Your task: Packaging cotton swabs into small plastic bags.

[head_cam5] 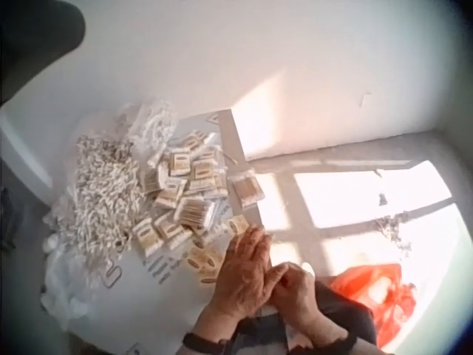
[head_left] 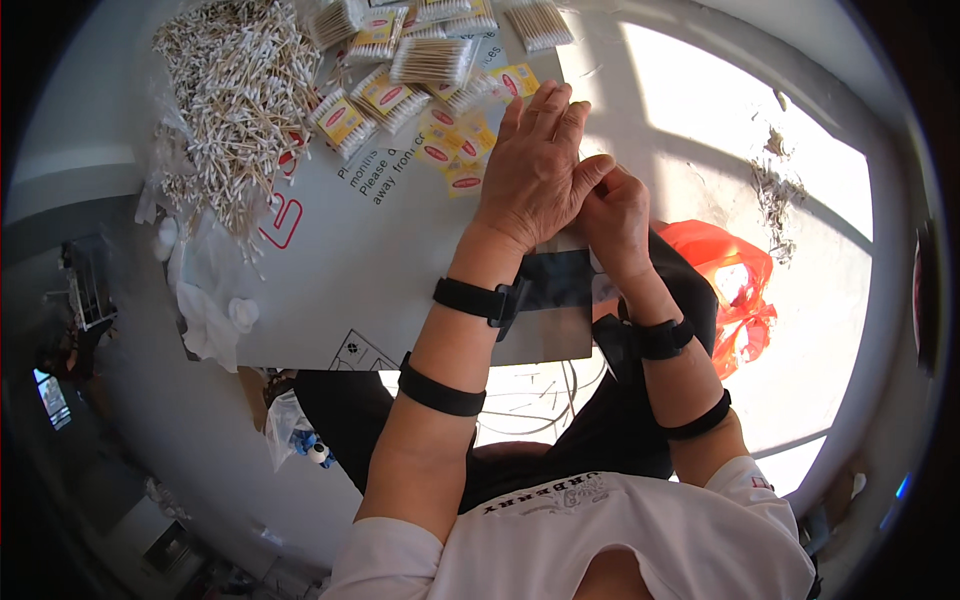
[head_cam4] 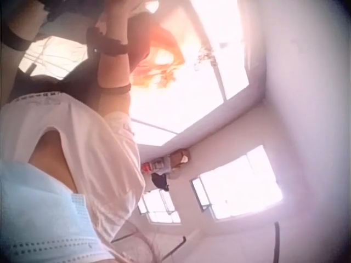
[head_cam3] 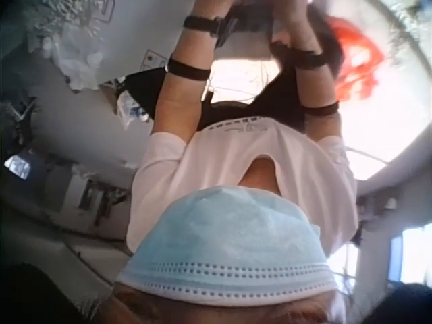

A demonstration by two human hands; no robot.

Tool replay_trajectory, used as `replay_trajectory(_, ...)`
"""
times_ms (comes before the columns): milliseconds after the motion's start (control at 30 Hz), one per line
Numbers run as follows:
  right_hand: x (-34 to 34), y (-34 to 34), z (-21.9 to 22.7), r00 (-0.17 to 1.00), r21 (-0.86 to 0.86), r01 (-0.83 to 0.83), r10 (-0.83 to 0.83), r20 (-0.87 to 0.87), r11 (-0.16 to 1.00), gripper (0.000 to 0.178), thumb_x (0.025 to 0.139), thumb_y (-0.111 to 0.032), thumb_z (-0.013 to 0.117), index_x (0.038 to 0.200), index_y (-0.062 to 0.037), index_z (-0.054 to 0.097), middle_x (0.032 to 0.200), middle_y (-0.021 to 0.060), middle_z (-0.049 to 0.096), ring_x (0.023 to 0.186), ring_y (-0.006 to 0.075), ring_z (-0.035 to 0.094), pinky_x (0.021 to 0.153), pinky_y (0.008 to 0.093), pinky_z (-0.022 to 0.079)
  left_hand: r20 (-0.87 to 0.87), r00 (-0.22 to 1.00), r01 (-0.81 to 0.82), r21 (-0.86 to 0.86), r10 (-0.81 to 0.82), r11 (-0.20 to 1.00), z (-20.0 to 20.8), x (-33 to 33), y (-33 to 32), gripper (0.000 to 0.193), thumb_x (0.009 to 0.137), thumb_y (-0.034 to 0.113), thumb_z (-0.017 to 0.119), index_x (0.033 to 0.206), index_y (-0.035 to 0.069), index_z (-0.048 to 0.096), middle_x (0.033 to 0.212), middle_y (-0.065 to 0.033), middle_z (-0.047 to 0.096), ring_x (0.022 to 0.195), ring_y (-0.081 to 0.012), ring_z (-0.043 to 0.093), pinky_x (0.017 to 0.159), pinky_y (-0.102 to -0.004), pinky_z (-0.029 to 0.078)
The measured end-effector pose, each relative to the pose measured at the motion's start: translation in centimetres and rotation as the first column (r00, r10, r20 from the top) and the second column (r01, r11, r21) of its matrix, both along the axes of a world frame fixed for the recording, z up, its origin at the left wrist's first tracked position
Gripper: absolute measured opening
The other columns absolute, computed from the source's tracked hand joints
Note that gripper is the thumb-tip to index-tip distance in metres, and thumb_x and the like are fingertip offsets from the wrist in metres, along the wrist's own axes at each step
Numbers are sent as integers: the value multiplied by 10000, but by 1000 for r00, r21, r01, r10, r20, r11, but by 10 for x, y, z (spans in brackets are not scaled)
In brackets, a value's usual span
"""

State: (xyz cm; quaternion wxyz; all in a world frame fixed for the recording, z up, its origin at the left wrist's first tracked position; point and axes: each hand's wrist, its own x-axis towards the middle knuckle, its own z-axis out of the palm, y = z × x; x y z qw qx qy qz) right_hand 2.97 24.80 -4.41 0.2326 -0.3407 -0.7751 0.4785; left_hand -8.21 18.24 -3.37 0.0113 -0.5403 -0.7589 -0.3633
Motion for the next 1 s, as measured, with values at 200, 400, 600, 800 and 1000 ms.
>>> replay_trajectory(200,-1,-1,1,986,144,-25,1,165,989,176,846,-153,629,799,2,562,744,171,611,686,382,598,606,407,463,-12,999,-32,-87,31,996,-2,3,0,710,946,604,348,1400,62,422,1521,-214,270,1440,-339,210,1161,-492,165)
replay_trajectory(400,-1,-5,-1,986,224,-31,-8,169,974,186,845,-161,633,782,-6,551,724,166,596,669,382,594,591,414,457,22,999,-32,-118,35,993,-2,1,0,742,932,635,346,1450,105,365,1554,-218,185,1455,-344,158,1162,-515,112)
replay_trajectory(600,-1,-5,0,991,163,-25,2,136,986,203,827,-181,652,756,-13,564,707,151,584,633,344,586,575,395,453,110,994,-2,-93,13,996,-3,-1,3,763,915,643,375,1461,111,345,1559,-221,166,1460,-343,145,1162,-512,106)
replay_trajectory(800,0,-3,-4,991,193,-48,23,133,980,216,800,-183,670,741,-14,547,717,155,593,641,348,590,584,395,462,57,997,-42,-97,48,994,-4,-2,6,786,900,661,383,1475,127,329,1564,-226,145,1463,-354,117,1159,-524,69)
replay_trajectory(1000,-6,-2,1,984,179,-49,16,179,983,221,788,-204,698,783,-28,566,752,166,615,724,367,638,622,408,491,84,992,-82,-152,96,985,-4,-1,9,784,916,661,359,1505,151,265,1576,-216,96,1461,-383,92,1144,-579,38)
